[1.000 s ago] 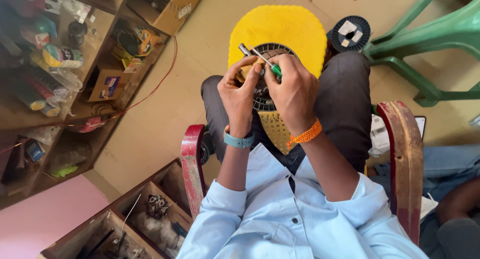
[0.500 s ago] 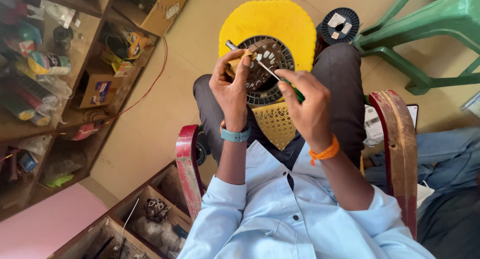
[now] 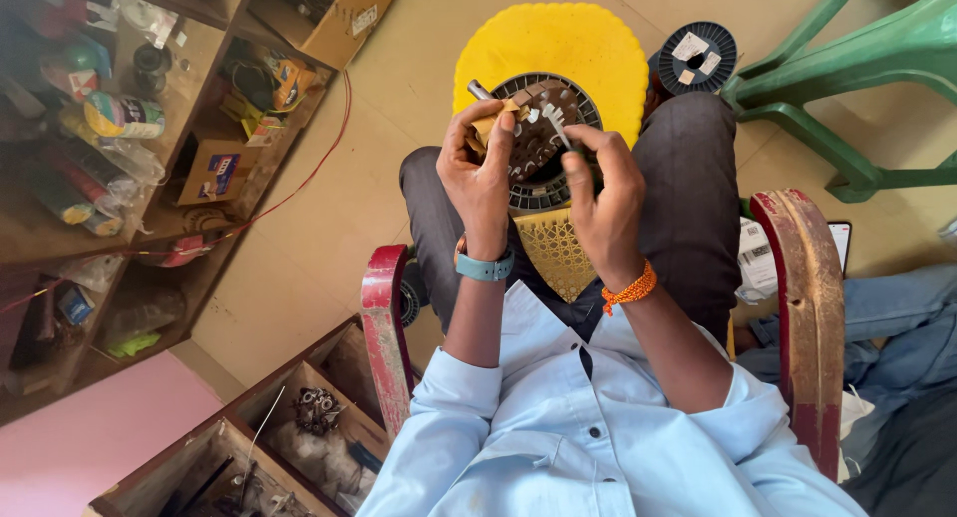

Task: The person sits in a chair with an electric motor armature assembly on their lap and works on it by hand, fitting a brass component onto the shaft and turning the part. They pick up a green-handled screwdriver from a nearby stool and use it on the assembly, then continue positioning parts by hand.

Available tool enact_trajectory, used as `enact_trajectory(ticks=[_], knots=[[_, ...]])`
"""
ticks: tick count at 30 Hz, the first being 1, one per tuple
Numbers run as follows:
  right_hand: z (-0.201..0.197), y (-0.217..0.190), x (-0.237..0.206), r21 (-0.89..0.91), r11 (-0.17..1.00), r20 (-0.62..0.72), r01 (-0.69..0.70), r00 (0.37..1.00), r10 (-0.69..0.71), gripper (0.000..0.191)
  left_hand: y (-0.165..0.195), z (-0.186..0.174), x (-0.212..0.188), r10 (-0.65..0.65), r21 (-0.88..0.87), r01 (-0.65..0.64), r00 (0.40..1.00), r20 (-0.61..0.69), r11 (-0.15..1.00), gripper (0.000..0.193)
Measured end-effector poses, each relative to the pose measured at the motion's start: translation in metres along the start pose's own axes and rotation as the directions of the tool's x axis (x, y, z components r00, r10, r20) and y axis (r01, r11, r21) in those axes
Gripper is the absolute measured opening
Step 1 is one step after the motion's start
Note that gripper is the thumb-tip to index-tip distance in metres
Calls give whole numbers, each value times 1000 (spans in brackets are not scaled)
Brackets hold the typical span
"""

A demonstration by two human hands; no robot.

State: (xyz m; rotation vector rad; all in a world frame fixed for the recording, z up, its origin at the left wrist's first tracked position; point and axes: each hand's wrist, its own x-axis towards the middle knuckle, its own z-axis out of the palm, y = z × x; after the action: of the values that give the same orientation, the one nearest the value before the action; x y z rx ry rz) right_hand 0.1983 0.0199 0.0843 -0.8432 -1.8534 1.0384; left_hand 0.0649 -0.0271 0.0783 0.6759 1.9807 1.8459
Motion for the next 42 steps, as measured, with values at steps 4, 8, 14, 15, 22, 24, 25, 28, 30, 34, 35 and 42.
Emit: enact_trajectory(ticks=[4,8,14,15,22,24,25,28,30,34,35,42], knots=[[1,3,1,-33,998,37,-54,998,55,24,1,1,-1,27,-11,-27,1000,6,1000,17],[4,9,6,119,916,81,-382,924,375,23,2,2,-2,-1,9,1,1000,-9,1000,17],[23,5,20,184,957,-14,-222,973,229,23,4,3,-1,10,-1,-10,1000,-7,1000,16],[25,3,21,176,943,-14,-281,958,288,24,5,3,-1,2,5,-1,1000,-9,1000,15],[36,-5,28,208,898,-28,-387,916,401,22,6,3,-3,27,30,-27,1000,-3,999,15],[38,-4,31,239,886,-23,-398,910,414,21,5,4,-3,18,32,-18,1000,-10,999,15],[38,-4,32,243,884,-23,-400,908,418,20,5,4,-3,14,34,-13,1000,-14,999,16],[37,-6,38,189,906,-28,-380,920,392,17,4,6,-4,26,25,-25,999,-20,999,15],[33,-10,44,69,945,-30,-321,946,324,15,4,6,-4,24,22,-24,999,-21,999,16],[16,-19,59,-242,961,115,-134,980,165,13,2,7,-5,46,23,-46,999,-11,999,16],[13,-21,63,-290,954,135,-81,983,125,12,2,6,-5,33,10,-33,999,-6,999,16],[15,-22,62,-205,978,31,-48,998,55,13,-5,12,0,-28,-8,28,1000,-10,1000,17]])
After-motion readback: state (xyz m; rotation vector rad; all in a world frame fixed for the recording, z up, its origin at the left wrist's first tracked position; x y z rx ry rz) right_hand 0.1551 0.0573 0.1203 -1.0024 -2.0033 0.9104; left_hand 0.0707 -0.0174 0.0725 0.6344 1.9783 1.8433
